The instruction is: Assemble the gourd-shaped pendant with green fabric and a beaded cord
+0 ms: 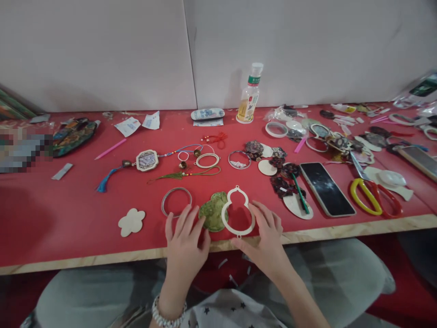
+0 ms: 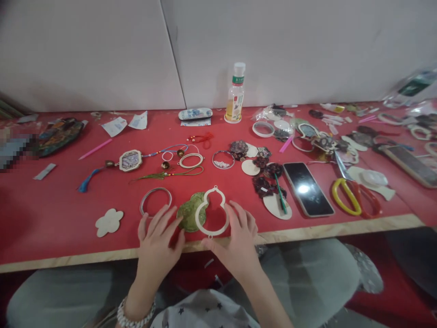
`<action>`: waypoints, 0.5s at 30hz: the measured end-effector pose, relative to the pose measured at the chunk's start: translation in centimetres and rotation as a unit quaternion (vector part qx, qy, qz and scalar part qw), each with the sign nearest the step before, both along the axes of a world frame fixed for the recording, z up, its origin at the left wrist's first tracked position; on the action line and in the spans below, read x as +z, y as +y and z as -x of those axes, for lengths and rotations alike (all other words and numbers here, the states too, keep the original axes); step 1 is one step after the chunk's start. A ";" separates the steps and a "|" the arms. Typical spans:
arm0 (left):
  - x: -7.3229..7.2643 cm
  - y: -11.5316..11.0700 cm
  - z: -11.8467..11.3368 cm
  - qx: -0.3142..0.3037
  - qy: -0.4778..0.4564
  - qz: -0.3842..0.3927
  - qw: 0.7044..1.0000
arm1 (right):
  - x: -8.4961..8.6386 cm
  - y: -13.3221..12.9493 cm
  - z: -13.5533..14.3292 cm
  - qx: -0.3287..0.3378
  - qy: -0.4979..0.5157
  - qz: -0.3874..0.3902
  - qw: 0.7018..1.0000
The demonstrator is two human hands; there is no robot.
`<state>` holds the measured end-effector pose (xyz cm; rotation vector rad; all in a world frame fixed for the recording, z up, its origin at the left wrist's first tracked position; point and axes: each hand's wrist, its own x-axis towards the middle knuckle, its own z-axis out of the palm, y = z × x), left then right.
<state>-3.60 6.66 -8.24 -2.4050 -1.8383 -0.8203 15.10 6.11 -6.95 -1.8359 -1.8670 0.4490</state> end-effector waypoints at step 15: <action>-1.3 -0.4 -1.5 -0.014 -0.105 0.082 0.991 | -0.3 1.5 0.0 0.079 -0.075 0.036 0.993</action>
